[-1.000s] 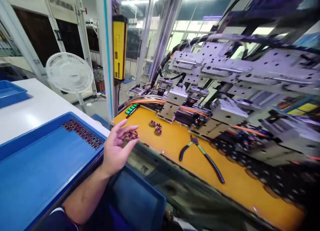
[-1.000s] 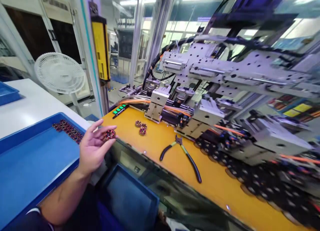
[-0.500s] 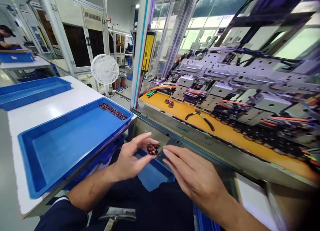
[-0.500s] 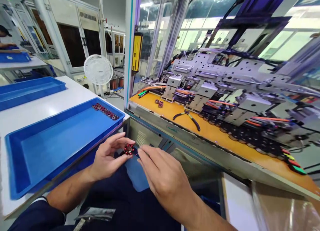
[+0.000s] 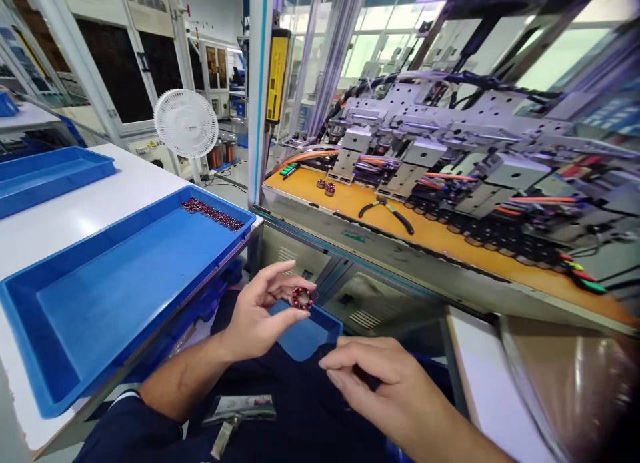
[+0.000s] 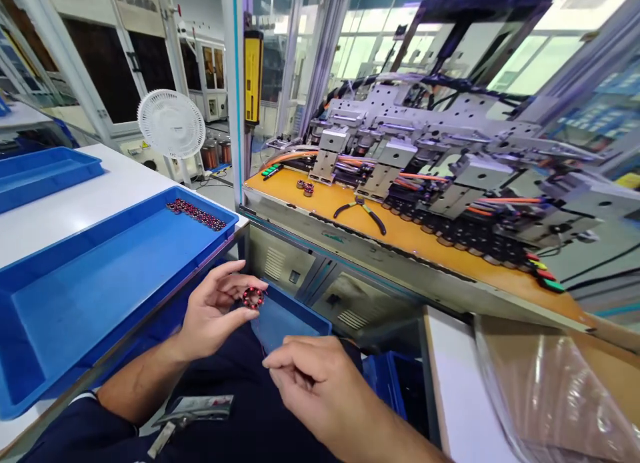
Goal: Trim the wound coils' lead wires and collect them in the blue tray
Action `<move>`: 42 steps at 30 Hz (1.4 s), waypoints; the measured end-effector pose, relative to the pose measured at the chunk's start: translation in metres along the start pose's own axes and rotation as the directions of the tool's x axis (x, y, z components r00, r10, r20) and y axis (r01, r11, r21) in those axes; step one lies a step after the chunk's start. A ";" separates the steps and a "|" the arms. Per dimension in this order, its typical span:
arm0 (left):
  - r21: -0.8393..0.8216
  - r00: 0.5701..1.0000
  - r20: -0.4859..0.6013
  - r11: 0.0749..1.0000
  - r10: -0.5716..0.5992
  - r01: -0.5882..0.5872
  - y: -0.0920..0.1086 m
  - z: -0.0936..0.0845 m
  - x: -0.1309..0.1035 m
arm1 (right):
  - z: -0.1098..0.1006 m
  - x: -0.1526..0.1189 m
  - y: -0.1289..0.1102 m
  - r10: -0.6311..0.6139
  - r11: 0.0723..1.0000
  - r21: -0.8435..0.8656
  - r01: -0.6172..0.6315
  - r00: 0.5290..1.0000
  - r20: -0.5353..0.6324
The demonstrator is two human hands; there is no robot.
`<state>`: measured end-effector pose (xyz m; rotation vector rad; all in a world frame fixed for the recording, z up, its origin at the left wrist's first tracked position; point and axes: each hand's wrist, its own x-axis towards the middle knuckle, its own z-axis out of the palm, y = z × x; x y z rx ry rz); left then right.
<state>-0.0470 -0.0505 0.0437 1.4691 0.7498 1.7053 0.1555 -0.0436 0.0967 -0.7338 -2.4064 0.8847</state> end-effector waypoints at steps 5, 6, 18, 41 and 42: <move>0.024 0.984 0.176 0.999 0.031 -0.036 -0.017 0.008 0.009 | -0.004 0.008 0.030 0.352 0.846 0.482 -0.226 0.917 -0.187; 0.029 0.974 0.224 0.999 0.029 -0.036 -0.020 0.011 0.011 | -0.004 0.012 0.035 0.402 0.789 0.570 -0.231 0.895 -0.192; -0.060 0.987 0.086 0.988 -0.137 0.142 -0.051 0.031 0.033 | 0.038 0.010 0.076 0.537 0.534 0.843 -0.073 0.799 -0.271; -0.139 0.844 0.331 0.863 -0.423 0.487 -0.053 0.035 0.032 | -0.002 0.003 0.073 0.494 0.750 0.608 -0.259 0.831 -0.256; -0.110 0.833 0.330 0.858 -0.444 0.501 -0.053 0.035 0.032 | -0.004 0.004 0.073 0.492 0.753 0.598 -0.276 0.839 -0.232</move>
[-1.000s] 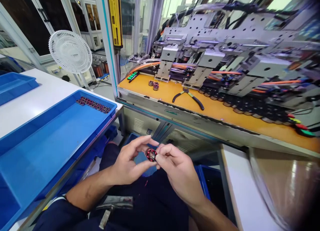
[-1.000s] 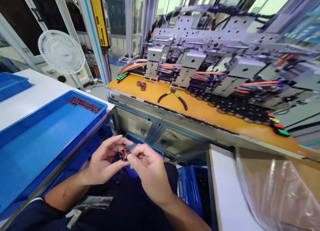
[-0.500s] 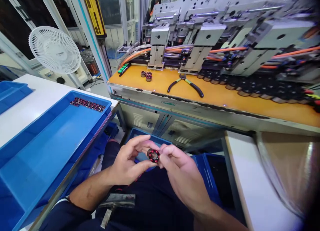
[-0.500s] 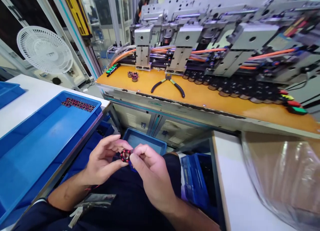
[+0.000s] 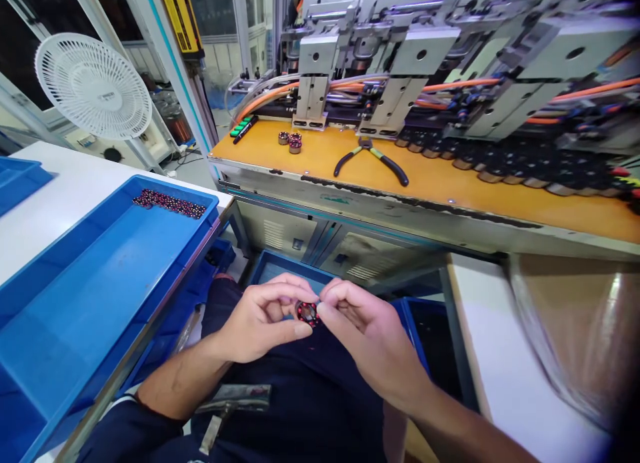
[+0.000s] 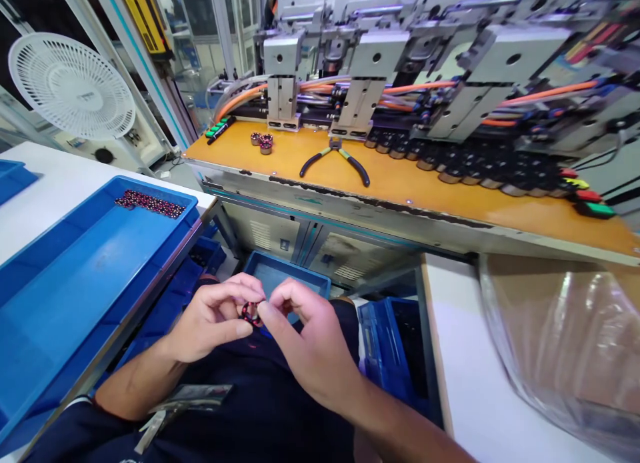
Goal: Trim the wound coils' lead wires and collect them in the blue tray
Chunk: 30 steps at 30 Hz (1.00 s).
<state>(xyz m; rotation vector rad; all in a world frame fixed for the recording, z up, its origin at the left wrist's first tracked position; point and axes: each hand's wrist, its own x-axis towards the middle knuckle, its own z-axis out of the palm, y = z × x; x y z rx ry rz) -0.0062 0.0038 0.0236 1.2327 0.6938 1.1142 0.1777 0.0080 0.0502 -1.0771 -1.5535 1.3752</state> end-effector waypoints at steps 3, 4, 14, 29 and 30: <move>-0.054 0.998 -0.006 0.996 -0.068 0.067 0.000 0.000 -0.001 | -0.004 0.003 0.001 0.020 1.000 -0.021 -0.019 1.000 0.021; -0.110 0.997 -0.005 0.991 -0.080 0.079 0.001 -0.001 -0.001 | -0.006 0.004 0.002 0.031 0.999 -0.022 -0.031 0.999 0.009; -0.214 0.993 -0.018 0.970 -0.120 0.113 0.003 -0.004 -0.002 | -0.007 -0.004 0.009 0.133 0.986 0.073 -0.149 0.974 0.185; -0.185 0.931 0.185 0.919 -0.315 0.348 0.014 -0.003 -0.005 | -0.016 0.026 -0.029 -0.161 0.955 -0.194 0.226 0.940 0.301; -0.200 0.938 0.164 0.921 -0.305 0.335 0.014 -0.003 -0.006 | -0.015 0.023 -0.028 -0.153 0.952 -0.219 0.212 0.954 0.259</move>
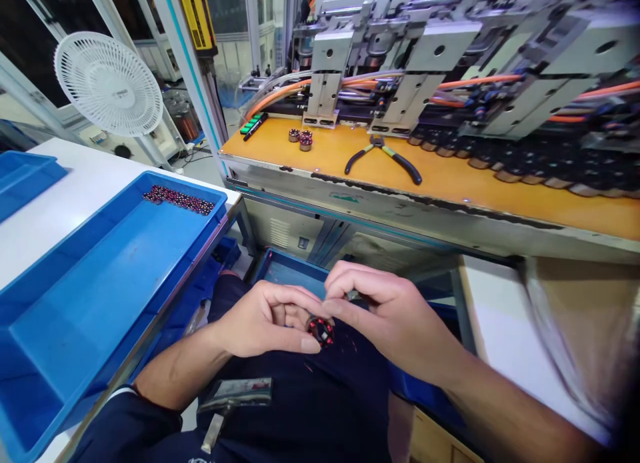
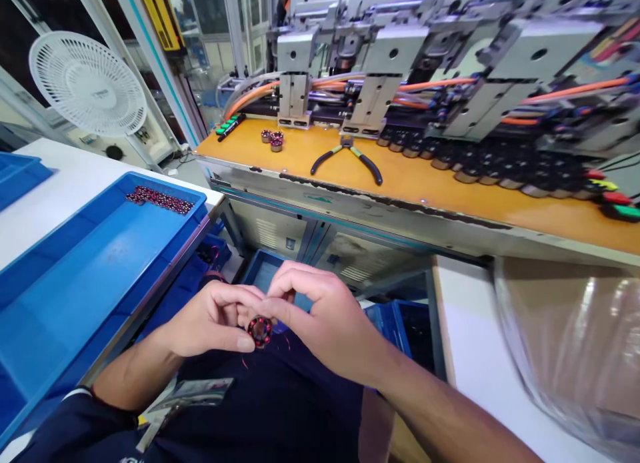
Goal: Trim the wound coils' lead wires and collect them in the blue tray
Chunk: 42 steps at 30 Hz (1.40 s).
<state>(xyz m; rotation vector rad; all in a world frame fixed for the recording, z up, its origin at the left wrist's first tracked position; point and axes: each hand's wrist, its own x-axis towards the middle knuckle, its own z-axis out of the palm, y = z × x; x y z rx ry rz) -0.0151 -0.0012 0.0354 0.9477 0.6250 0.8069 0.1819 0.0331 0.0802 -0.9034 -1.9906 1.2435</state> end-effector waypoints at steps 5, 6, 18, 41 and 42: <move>-0.058 0.990 -0.071 0.991 0.120 -0.124 -0.001 0.000 -0.003 | 0.000 -0.017 -0.002 0.171 0.985 0.010 -0.171 0.983 -0.068; -0.043 0.987 -0.073 0.988 0.145 -0.148 -0.001 0.000 -0.003 | -0.001 -0.019 -0.004 0.220 0.975 0.039 -0.218 0.974 -0.050; -0.017 0.987 -0.011 0.987 0.161 -0.161 -0.006 0.005 -0.001 | -0.002 -0.023 -0.015 0.352 0.932 0.039 -0.360 0.925 0.144; -0.058 0.953 0.048 0.953 0.300 -0.297 -0.011 0.008 0.006 | 0.002 -0.047 -0.011 0.104 0.993 -0.064 -0.098 0.990 0.092; -0.070 0.958 0.044 0.958 0.283 -0.280 -0.011 0.009 0.006 | -0.001 -0.049 -0.010 0.047 0.993 -0.114 -0.033 0.991 0.123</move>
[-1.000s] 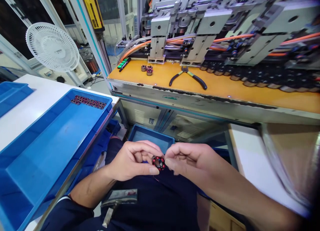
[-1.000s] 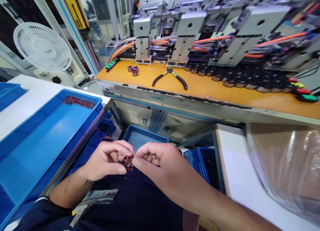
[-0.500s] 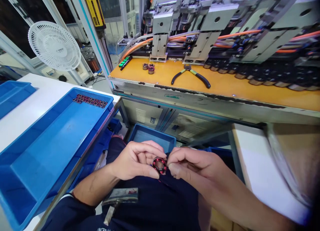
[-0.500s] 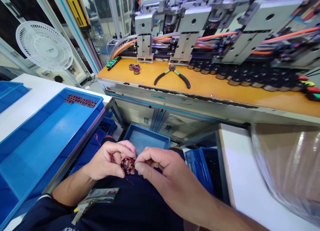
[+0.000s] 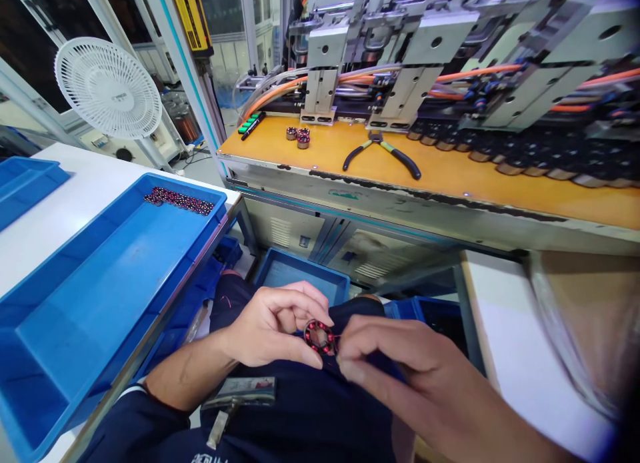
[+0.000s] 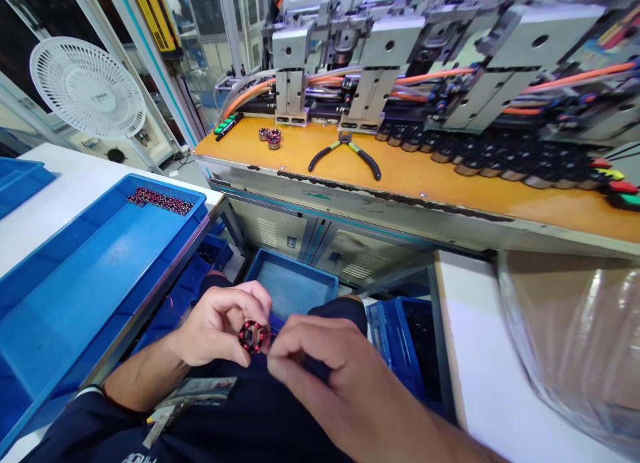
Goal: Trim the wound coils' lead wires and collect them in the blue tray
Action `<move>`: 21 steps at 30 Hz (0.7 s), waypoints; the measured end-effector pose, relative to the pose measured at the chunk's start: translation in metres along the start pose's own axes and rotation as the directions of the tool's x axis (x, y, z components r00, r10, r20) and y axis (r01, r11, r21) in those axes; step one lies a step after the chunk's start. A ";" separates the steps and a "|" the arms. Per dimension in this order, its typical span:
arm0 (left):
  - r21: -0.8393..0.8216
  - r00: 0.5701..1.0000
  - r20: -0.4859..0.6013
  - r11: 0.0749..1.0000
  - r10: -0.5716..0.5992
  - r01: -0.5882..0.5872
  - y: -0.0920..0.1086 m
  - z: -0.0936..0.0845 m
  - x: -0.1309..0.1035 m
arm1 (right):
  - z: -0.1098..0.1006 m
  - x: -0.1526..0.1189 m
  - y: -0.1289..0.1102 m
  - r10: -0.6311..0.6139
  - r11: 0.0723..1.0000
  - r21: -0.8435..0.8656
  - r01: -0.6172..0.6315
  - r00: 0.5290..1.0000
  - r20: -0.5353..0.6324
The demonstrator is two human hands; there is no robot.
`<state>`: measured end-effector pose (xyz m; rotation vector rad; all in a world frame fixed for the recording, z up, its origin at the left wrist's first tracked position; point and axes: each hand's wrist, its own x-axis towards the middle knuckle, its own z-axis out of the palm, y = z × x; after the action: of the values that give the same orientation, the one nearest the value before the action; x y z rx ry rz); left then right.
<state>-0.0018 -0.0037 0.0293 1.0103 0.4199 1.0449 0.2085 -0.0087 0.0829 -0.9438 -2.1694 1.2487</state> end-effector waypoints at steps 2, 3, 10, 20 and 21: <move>-0.047 0.999 -0.005 0.998 -0.046 0.045 0.001 0.000 0.000 | -0.006 -0.002 0.003 -0.164 0.974 -0.162 0.157 0.986 -0.030; -0.080 0.997 0.001 0.994 -0.071 0.071 0.001 0.000 0.000 | -0.008 -0.003 0.005 -0.252 0.939 -0.263 0.223 0.964 -0.081; -0.301 0.974 0.128 0.928 -0.188 0.219 -0.007 0.000 0.003 | -0.002 0.010 0.008 -0.566 0.758 -0.481 0.441 0.811 -0.148; -0.291 0.971 0.078 0.927 -0.225 0.238 -0.012 -0.002 0.002 | -0.006 0.018 0.004 -0.598 0.742 -0.472 0.475 0.788 -0.147; -0.283 0.973 0.077 0.931 -0.220 0.232 -0.011 -0.002 0.003 | -0.004 0.018 0.005 -0.597 0.744 -0.477 0.467 0.786 -0.162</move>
<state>0.0038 -0.0017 0.0191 0.7020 0.3264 0.8451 0.2012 0.0086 0.0815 -0.5250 -2.2488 0.3361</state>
